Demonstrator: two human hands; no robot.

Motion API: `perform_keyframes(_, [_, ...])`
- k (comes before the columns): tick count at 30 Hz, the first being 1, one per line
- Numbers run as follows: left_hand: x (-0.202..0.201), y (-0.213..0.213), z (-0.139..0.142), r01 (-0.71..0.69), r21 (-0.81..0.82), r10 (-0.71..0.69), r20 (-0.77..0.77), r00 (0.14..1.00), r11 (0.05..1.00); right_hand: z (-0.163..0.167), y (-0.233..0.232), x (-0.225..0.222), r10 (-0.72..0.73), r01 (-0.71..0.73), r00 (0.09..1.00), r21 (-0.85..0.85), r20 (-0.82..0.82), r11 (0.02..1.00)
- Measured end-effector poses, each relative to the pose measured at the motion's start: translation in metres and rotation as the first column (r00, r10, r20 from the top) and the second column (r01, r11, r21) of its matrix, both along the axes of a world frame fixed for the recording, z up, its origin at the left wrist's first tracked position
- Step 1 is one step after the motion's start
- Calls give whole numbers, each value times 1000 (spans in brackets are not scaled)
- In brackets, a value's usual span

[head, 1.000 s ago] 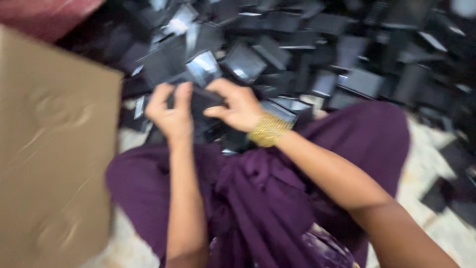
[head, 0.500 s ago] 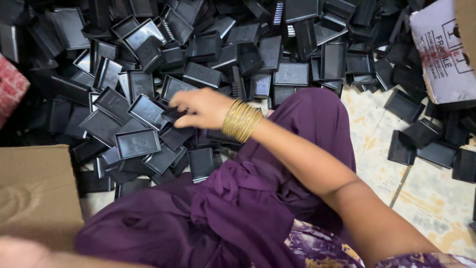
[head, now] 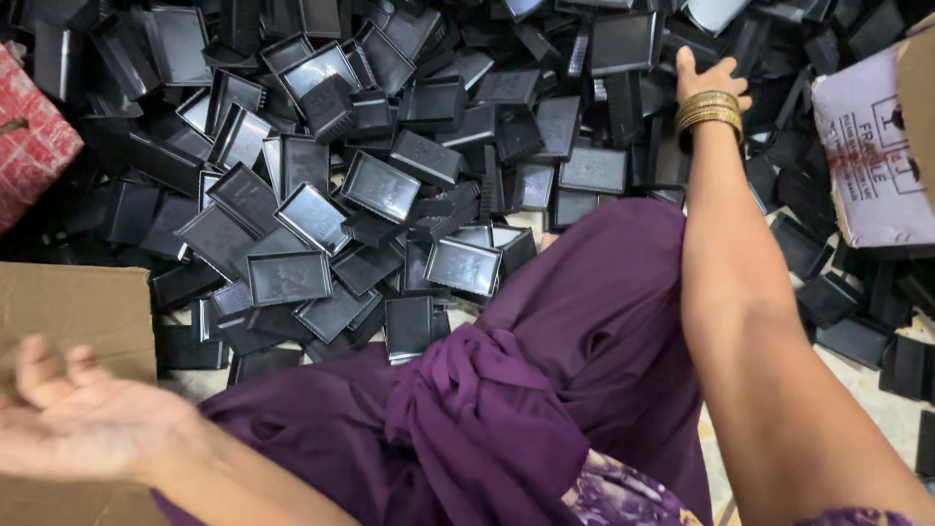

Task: The person sits on the floor next to a large pile of black plastic boxes and a cardboard box. They pick up boxes one at a time, fit or close the pieces together by hand, and place the assembled boxes into the cardboard box, repeating this cycle throughout the clip.

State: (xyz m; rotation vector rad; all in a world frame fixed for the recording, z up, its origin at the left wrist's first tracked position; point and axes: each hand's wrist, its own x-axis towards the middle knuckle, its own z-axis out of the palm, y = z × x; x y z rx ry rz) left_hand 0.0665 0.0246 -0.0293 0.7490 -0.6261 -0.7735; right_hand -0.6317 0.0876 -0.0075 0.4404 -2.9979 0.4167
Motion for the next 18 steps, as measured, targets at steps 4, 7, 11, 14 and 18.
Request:
perform_keyframes(4, [-45,-11,5,58,16,-58,19,998,998,7,-31,19,119,-50,984,-443,131,895])
perform_keyframes(7, [-86,-16,0,228,136,-233,23,972,964,21,-58,38,299,-221,954,-588,37,778])
perform_keyframes(11, [-147,-15,-23,489,339,-571,207,794,803,31,-93,82,568,-658,719,-129,-401,742])
perform_keyframes(14, [-184,-10,-44,543,495,-725,329,605,678,26,-113,146,699,-813,517,-28,-494,582])
perform_keyframes(18, [-190,-7,-57,474,509,-693,472,544,719,5,-115,251,864,-960,255,-8,-434,279])
